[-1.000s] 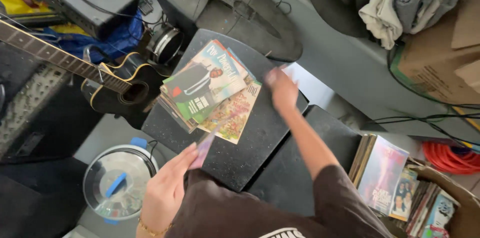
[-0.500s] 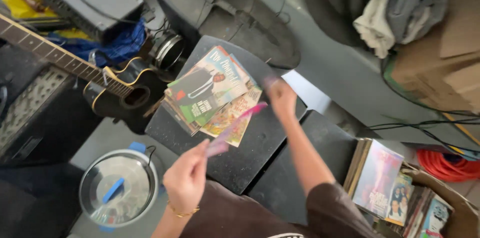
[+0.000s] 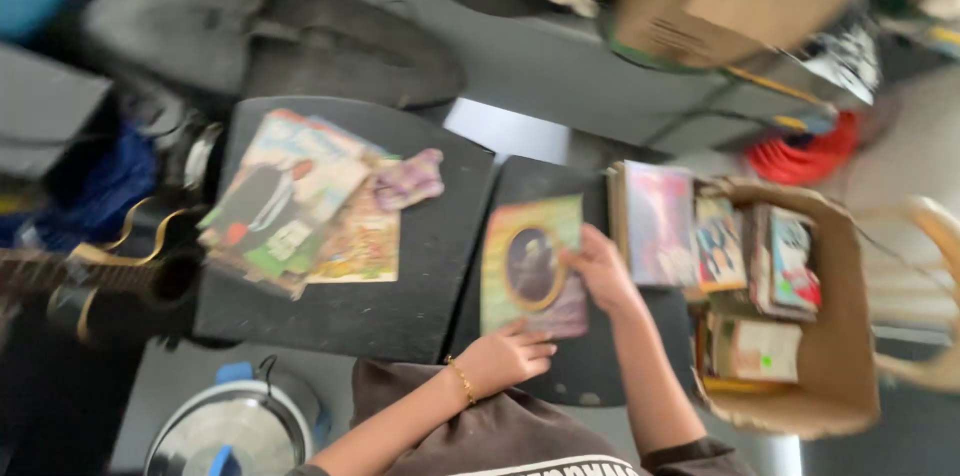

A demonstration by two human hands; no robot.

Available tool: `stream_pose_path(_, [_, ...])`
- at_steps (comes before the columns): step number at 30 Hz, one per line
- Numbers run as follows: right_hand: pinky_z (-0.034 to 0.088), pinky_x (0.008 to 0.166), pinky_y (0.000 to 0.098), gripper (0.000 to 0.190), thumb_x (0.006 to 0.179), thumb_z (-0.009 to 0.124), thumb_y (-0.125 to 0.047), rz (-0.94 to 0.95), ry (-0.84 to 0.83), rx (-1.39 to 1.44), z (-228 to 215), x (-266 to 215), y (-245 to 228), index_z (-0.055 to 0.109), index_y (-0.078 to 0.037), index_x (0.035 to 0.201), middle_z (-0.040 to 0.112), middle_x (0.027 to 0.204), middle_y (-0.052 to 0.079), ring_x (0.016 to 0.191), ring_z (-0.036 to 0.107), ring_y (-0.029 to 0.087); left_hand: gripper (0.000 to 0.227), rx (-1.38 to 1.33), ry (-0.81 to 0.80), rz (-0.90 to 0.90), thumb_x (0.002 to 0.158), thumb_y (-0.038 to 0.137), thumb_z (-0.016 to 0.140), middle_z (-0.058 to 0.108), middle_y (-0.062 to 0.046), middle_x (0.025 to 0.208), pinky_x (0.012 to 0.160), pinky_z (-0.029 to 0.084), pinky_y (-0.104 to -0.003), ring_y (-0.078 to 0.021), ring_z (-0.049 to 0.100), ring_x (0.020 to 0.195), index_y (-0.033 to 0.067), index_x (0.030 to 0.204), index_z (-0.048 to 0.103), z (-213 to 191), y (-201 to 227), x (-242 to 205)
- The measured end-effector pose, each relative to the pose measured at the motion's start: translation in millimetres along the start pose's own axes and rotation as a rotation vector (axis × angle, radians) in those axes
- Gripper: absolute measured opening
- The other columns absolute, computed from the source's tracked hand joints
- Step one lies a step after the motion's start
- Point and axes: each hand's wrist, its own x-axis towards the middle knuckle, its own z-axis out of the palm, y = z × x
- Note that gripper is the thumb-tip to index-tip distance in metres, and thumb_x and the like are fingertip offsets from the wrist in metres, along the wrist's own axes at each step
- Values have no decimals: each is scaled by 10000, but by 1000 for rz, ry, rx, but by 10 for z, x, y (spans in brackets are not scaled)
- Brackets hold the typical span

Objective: The person wipes the covers of several magazines with a small cloth, picking them up from a stack on a table, cleaning them, and placing them into a cardboard box. The person handles each magazine individually, wiping both the front and back covers before stacking them in the box.

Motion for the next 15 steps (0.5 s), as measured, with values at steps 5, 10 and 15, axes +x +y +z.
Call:
stream_pose_path(5, [430,592,177,462,876,737,-1,-158,404,-81,-1497,-74,-38,576,-41,1307,643,857,4,666,547,62,297,-138,-254,-82,897,142,572,620,-24,815,560,515,-380,-230,669,716,182,1191,588,336,147,442])
stream_pose_path(10, [384,535,216,446,970,664,-33,-106,670,-270,-2243,184,83,588,-36,1409,620,849,53,632,488,101,214,-24,-30,-121,970,294,679,600,5,690,546,458,-321,-195,613,573,154,838,583,419,214,831])
stream_pose_path(15, [529,695,297,465,971,694,-130,13,696,-509,-2627,543,878,582,-26,1410,708,1084,150,808,621,192,41,11,-98,-194,893,167,637,623,-4,768,624,480,-327,-190,621,656,145,925,625,480,118,809])
